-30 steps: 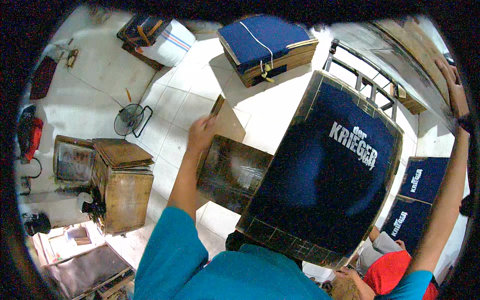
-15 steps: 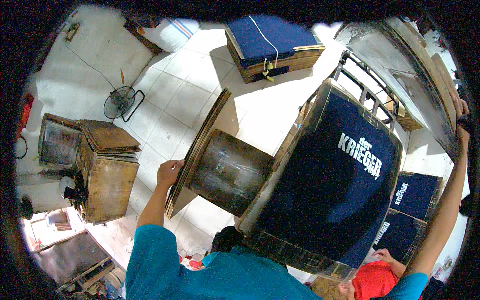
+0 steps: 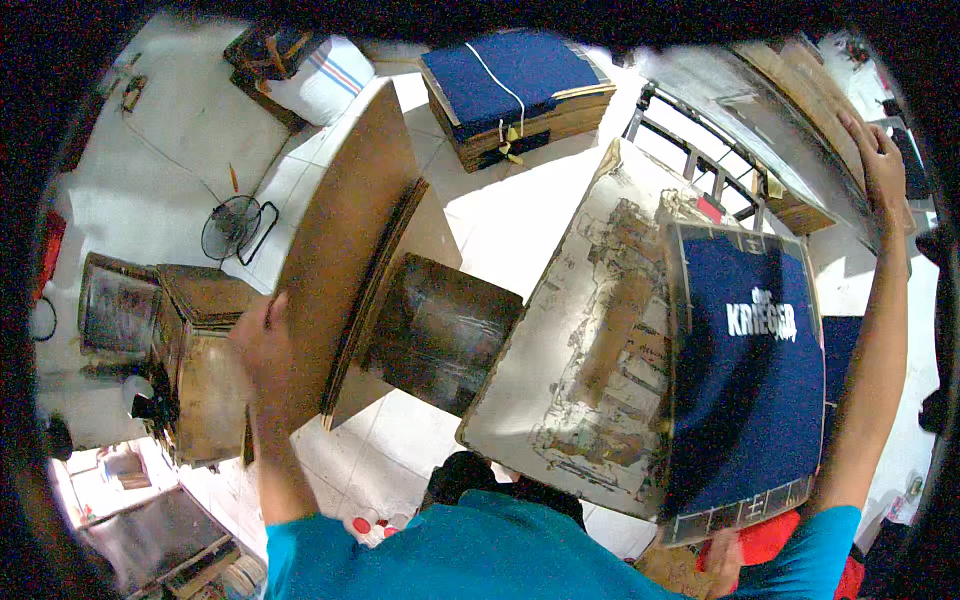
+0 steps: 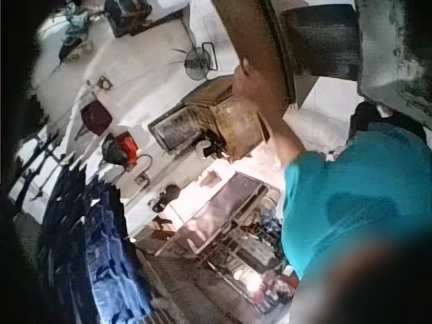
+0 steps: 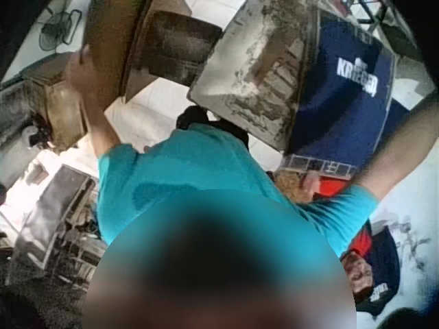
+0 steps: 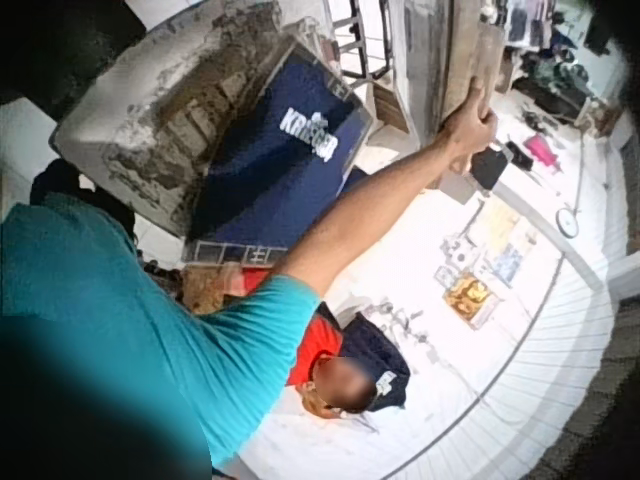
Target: The person applies white ink to a screen printing frame using a squeegee, then repeatedly places dark fabric under the screen and pulls the squeegee across to print a design. Printed pieces are stacked, and the person moves to a stack of finished boards to cut a securing string.
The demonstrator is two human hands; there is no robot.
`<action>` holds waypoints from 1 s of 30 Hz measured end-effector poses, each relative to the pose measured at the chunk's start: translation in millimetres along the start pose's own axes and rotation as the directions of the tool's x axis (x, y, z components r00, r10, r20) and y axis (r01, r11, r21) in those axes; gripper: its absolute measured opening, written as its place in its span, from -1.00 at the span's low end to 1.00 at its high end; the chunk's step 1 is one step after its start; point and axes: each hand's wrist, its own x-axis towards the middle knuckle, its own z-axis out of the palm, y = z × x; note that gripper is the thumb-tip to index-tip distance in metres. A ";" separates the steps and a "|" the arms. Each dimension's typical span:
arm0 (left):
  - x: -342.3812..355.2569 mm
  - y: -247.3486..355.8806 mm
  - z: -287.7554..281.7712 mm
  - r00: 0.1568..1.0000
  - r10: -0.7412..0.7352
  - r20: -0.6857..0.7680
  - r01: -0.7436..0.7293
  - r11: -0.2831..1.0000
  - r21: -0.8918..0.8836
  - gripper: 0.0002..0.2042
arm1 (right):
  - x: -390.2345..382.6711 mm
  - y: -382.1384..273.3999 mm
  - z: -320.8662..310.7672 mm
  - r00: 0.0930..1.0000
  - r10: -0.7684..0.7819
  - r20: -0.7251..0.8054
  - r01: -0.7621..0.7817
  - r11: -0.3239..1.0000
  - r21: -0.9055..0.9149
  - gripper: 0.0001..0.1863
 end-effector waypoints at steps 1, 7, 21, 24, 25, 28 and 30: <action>-27.6 20.2 -31.9 0.992 0.058 -0.110 -0.056 0.998 0.018 -0.69 | -2.9 -3.4 -2.0 1.000 0.007 -0.022 -0.006 1.000 0.021 -0.20; -221.1 30.4 -35.6 0.942 0.145 0.301 -0.080 0.973 -0.218 -0.51 | -19.8 -28.7 -5.2 0.998 0.054 -0.027 -0.056 0.995 -0.088 -0.12; -256.8 -77.2 -37.8 0.658 -0.671 -0.342 0.669 0.729 -0.142 -0.30 | -48.1 -39.4 3.9 0.999 0.010 -0.040 -0.018 0.979 -0.205 -0.12; -240.6 -81.9 -63.0 0.758 -0.556 -0.341 0.599 0.800 0.026 -0.39 | -63.6 -47.8 -0.9 0.994 0.017 -0.104 -0.042 0.968 -0.247 -0.13; -236.4 -81.2 -58.3 0.809 -0.515 -0.284 0.530 0.848 -0.027 -0.40 | -71.3 -52.9 -1.8 0.989 0.036 -0.140 -0.060 0.983 -0.172 -0.11; -228.3 -64.4 -12.8 0.918 -0.310 -0.247 0.284 0.949 -0.137 -0.44 | -88.7 -71.4 -8.2 0.980 0.054 -0.190 -0.072 0.993 -0.090 -0.06; -225.8 -45.6 33.8 0.924 -0.376 -0.077 0.342 0.898 -0.277 -0.47 | -96.4 -78.2 -14.6 0.992 0.063 -0.112 -0.068 0.997 -0.042 -0.04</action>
